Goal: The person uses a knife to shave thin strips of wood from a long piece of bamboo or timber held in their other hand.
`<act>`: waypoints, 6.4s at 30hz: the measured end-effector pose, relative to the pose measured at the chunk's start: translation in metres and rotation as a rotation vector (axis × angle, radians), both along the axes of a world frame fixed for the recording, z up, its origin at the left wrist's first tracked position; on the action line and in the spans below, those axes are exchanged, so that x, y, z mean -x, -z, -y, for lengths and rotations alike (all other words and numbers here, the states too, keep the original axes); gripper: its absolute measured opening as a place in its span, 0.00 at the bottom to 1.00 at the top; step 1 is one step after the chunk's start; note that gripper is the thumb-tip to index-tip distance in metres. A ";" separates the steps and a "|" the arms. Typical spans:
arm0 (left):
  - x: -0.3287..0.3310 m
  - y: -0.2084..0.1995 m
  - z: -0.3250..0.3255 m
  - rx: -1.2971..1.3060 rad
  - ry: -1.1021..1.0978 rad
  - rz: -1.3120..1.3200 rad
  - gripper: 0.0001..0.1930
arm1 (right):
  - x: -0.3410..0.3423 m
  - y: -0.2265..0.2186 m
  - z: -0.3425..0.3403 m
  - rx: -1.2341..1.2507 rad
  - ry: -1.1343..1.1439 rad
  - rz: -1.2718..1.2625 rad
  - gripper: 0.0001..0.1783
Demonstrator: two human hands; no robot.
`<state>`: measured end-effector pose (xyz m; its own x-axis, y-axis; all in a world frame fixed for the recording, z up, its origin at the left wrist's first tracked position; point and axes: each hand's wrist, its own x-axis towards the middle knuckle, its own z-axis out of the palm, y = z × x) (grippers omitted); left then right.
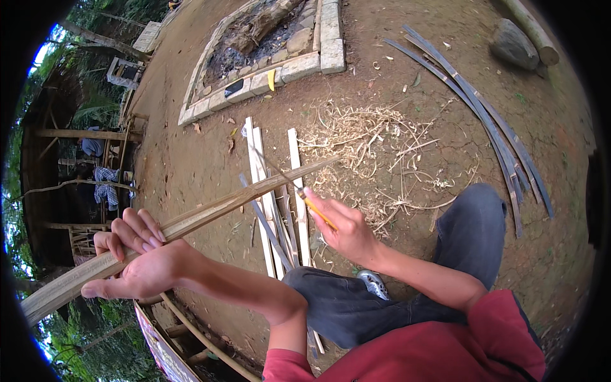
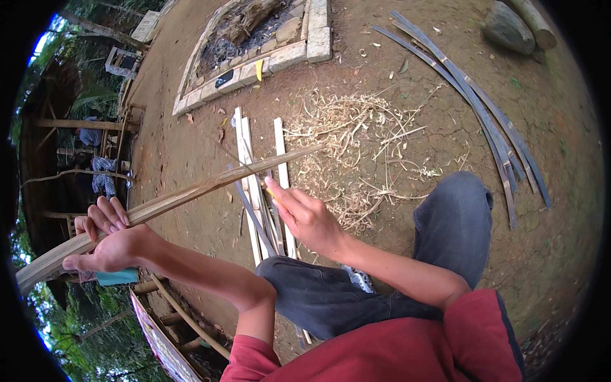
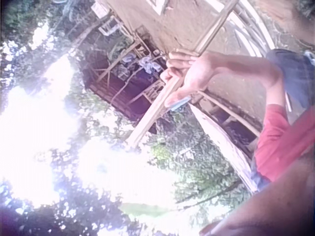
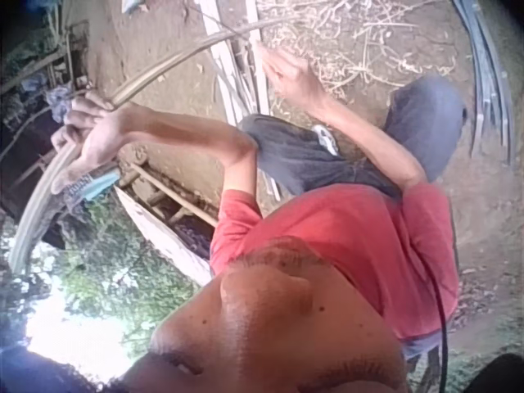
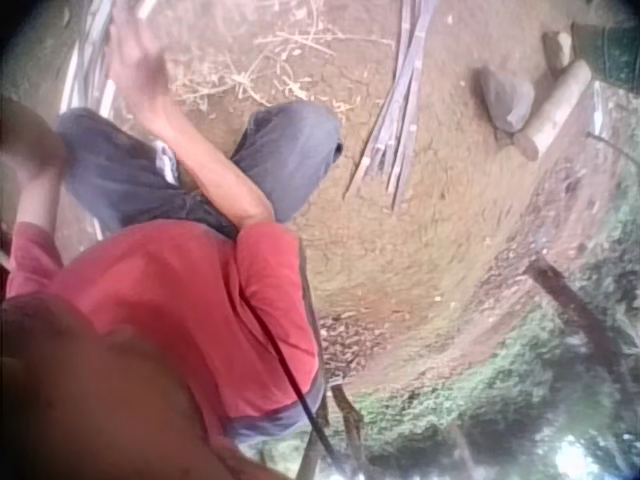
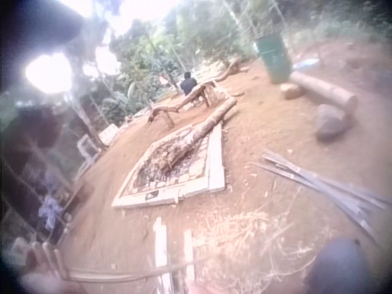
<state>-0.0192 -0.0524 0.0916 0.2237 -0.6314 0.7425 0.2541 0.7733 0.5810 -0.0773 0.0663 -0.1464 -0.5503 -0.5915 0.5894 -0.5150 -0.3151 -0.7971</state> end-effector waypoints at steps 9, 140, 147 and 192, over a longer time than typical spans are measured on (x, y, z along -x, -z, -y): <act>-0.004 0.000 0.001 -0.014 0.062 0.002 0.34 | 0.013 -0.016 -0.001 -0.129 -0.023 0.065 0.30; 0.020 0.159 -0.029 -0.757 1.122 1.656 0.30 | 0.235 0.013 -0.152 -0.907 -0.209 0.099 0.22; 0.010 0.186 -0.010 -0.640 1.032 1.696 0.24 | 0.209 0.073 -0.172 -0.851 -0.322 0.640 0.21; -0.011 0.075 0.047 -0.681 0.637 -0.023 0.10 | 0.208 -0.016 -0.076 -0.768 -0.207 0.225 0.20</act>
<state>-0.0079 -0.0994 0.0169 -0.3043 -0.9379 0.1665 0.5303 -0.0216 0.8476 -0.2850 0.1422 -0.1303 -0.4426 -0.8870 -0.1316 -0.3086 0.2885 -0.9064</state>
